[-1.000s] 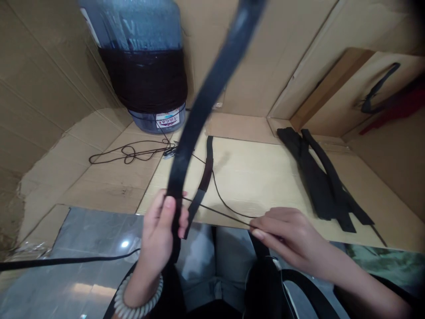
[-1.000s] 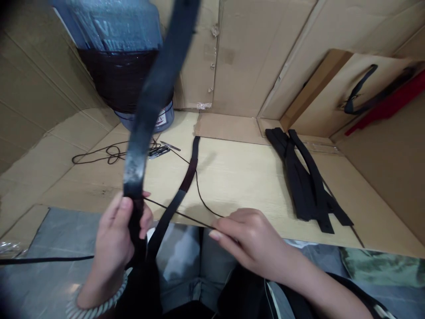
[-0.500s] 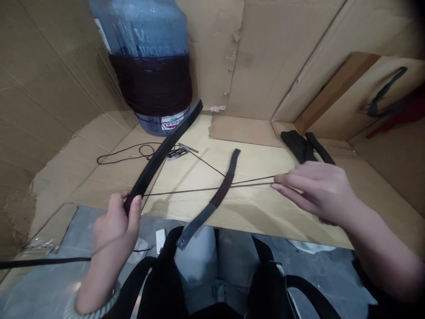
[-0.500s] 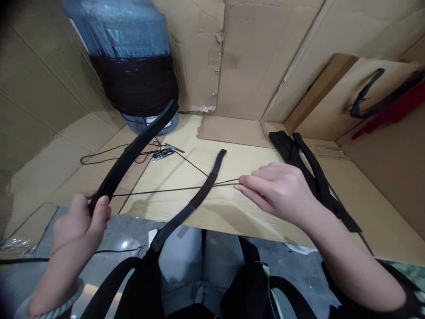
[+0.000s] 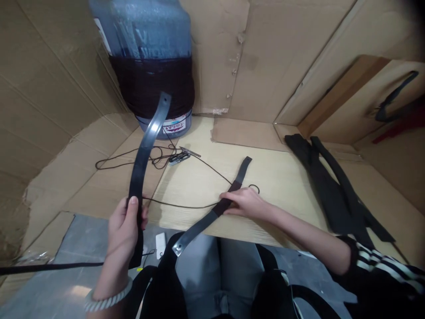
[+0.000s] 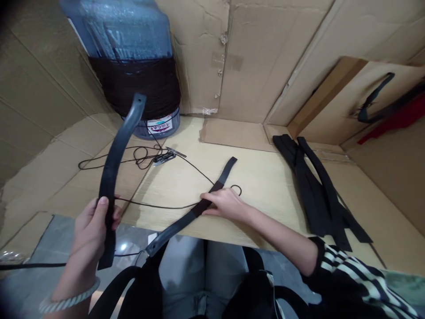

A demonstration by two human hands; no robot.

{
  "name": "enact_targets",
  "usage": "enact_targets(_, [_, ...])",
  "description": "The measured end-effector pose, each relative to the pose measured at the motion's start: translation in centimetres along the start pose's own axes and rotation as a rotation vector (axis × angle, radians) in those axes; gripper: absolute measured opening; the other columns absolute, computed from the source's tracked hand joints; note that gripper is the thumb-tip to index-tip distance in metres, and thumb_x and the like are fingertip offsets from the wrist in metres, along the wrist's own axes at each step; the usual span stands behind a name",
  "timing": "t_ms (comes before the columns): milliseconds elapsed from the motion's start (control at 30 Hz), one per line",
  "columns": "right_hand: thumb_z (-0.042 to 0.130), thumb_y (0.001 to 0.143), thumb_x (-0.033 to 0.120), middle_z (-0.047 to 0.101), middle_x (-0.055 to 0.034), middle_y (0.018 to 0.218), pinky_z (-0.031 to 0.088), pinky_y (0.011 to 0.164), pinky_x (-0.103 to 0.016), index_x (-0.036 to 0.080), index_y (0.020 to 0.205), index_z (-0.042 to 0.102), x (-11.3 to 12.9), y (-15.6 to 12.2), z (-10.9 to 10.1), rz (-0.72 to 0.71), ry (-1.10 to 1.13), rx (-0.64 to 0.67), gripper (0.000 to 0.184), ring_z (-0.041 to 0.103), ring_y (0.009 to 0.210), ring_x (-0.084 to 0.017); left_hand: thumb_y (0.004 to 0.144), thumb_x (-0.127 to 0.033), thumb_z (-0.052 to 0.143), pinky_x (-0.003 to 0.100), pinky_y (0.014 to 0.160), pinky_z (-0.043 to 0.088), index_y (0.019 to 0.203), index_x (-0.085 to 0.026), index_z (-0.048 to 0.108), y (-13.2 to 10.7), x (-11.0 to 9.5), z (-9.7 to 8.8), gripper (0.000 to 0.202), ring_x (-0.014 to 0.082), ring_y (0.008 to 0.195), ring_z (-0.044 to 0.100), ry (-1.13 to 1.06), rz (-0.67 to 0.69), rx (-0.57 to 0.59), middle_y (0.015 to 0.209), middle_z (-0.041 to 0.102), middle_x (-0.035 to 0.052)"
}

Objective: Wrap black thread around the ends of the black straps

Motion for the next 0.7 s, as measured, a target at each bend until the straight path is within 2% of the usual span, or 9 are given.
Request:
enact_targets(100, [0.055,0.088,0.053,0.07,-0.006,0.095,0.037,0.06,-0.025,0.022,0.116,0.062,-1.3,1.4,0.0,0.071,0.021,-0.015,0.042,0.066,0.079,-0.019,0.089,-0.046,0.049,0.017,0.041,0.029,0.096,-0.019,0.055,0.3,-0.8,-0.2,0.029,0.0068,0.042,0.037,-0.05,0.003,0.003,0.054,0.044,-0.0053])
enact_targets(200, [0.054,0.09,0.048,0.069,-0.0091,0.099,0.041,0.068,-0.027,0.019,0.118,0.061,-2.5,3.5,-0.5,0.158,0.063,-0.073,0.041,0.064,0.083,-0.019,0.089,-0.045,0.05,0.017,0.041,0.029,0.097,-0.019,0.056,0.6,-1.1,0.6,0.028,0.0065,0.042,0.038,-0.104,0.0,0.039,0.054,0.045,-0.0053])
enact_targets(267, [0.053,0.091,0.046,0.068,-0.0077,0.092,0.041,0.069,-0.026,0.019,0.121,0.06,-2.8,4.7,-0.7,0.182,0.111,-0.099,0.041,0.061,0.078,-0.016,0.089,-0.045,0.051,0.016,0.04,0.029,0.098,-0.019,0.056,0.8,-1.2,1.6,0.029,0.0064,0.042,0.038,-0.147,-0.007,0.082,0.054,0.046,-0.0052])
enact_targets(367, [0.049,0.092,0.049,0.06,-0.0006,0.07,0.038,0.061,-0.022,0.018,0.125,0.057,-2.8,5.6,-1.0,0.181,0.193,-0.095,0.046,0.052,0.06,-0.011,0.088,-0.047,0.051,0.016,0.039,0.029,0.101,-0.019,0.056,1.0,-1.2,3.1,0.032,0.0062,0.041,0.038,-0.187,-0.021,0.15,0.054,0.048,-0.0052])
enact_targets(467, [0.039,0.097,0.048,0.053,0.0019,0.061,0.035,0.056,-0.021,0.015,0.116,0.06,-3.0,4.9,-1.8,0.192,0.234,-0.094,0.044,0.045,0.055,-0.009,0.088,-0.048,0.051,0.015,0.039,0.028,0.102,-0.019,0.056,1.0,-1.3,3.4,0.033,0.0055,0.041,0.037,-0.195,-0.032,0.162,0.055,0.047,-0.0052])
enact_targets(533, [0.041,0.096,0.047,0.055,0.0009,0.063,0.035,0.057,-0.022,0.014,0.103,0.064,-3.3,3.8,-2.5,0.192,0.222,-0.089,0.04,0.046,0.056,-0.009,0.088,-0.048,0.052,0.015,0.039,0.028,0.102,-0.019,0.057,0.9,-1.4,2.8,0.033,0.0055,0.043,0.037,-0.19,-0.023,0.14,0.055,0.046,-0.0051])
enact_targets(633, [0.053,0.091,0.043,0.063,-0.0011,0.073,0.04,0.066,-0.024,0.016,0.087,0.067,-3.7,2.1,-3.6,0.146,0.181,-0.061,0.03,0.055,0.067,-0.011,0.088,-0.047,0.052,0.016,0.041,0.028,0.1,-0.019,0.058,0.6,-1.9,1.7,0.031,0.006,0.045,0.038,-0.136,0.004,0.094,0.055,0.046,-0.0046])
enact_targets(700, [0.048,0.094,0.04,0.066,-0.0046,0.087,0.043,0.079,-0.028,0.016,0.087,0.067,-4.2,1.8,-4.1,0.149,0.136,-0.101,0.032,0.058,0.082,-0.014,0.089,-0.046,0.052,0.017,0.042,0.029,0.099,-0.02,0.058,0.2,-2.4,1.2,0.029,0.0065,0.046,0.038,-0.085,-0.001,0.083,0.056,0.047,-0.0041])
Point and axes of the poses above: each hand's wrist, its own y-axis towards the middle knuckle, its own z-axis out of the palm, x = y × z, the point moved 3 cm from there along y, towards the middle knuckle
